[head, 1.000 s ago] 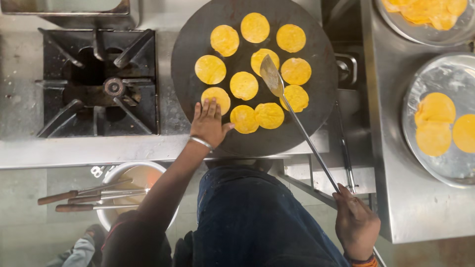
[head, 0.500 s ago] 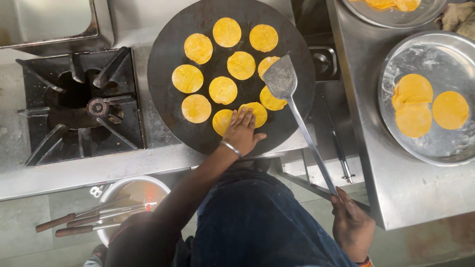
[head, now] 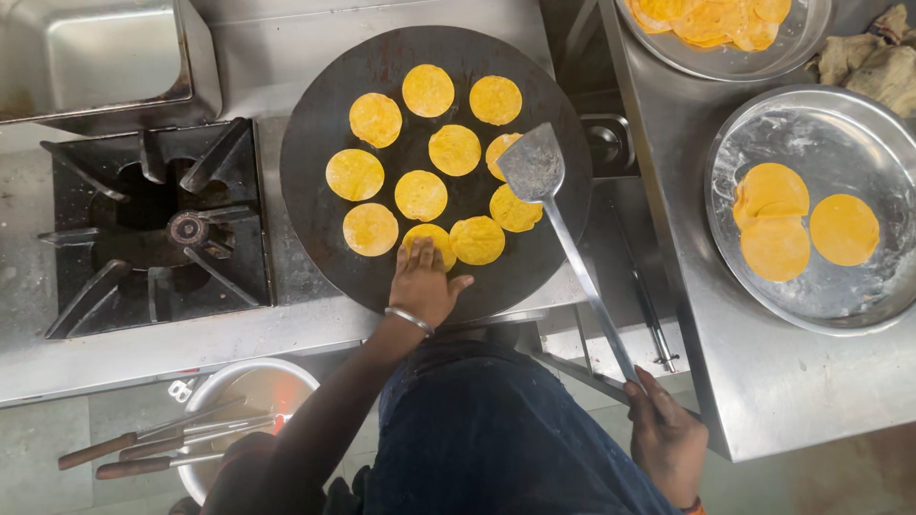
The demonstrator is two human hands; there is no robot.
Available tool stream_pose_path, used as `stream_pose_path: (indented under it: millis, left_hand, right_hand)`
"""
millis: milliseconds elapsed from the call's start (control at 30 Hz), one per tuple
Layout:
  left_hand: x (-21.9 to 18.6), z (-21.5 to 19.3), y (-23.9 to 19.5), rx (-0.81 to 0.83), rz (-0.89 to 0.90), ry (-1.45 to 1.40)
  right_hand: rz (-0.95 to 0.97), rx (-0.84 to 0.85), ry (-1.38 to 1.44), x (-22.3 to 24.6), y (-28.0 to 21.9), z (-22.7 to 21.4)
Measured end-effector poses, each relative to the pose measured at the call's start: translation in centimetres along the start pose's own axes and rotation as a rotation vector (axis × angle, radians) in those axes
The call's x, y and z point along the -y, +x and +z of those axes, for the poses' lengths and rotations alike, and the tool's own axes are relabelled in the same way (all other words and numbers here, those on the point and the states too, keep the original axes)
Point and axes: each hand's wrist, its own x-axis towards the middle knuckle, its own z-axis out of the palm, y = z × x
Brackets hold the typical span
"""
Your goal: The person places flattened yellow dough discs onto a large flat griddle, cooks them, flips them with a spatula, and removes the cooked items to a tray. The person repeats this process with additional dough discs.
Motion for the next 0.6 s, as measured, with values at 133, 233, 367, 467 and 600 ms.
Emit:
stream_pose_path:
  millis: [133, 233, 367, 467, 600]
  left_hand:
    - [-0.6, -1.8, 0.5, -0.116, 0.03, -0.051]
    - [-0.9, -3.7, -0.6, -0.121, 0.004, -0.292]
    - [-1.6, -5.4, -2.3, -0.3, 0.013, -0.566]
    - [-1.7, -5.9, -3.4, -0.29, 0.06, -0.687]
    - [-1.8, -6.2, -4.5, -0.266, 0.089, -0.798]
  right_hand:
    - [0.122, 0.036, -0.07, -0.3, 0.8, 0.4]
    - [0.097, 0.053, -0.056, -1.2, 1.7, 1.0]
    - [0.204, 0.093, 0.053, -3.0, 2.7, 2.9]
    - [0.28, 0.164, 0.25, -4.3, 4.1, 5.2]
    - [0.265, 0.226, 0.394, -4.8, 5.6, 7.4]
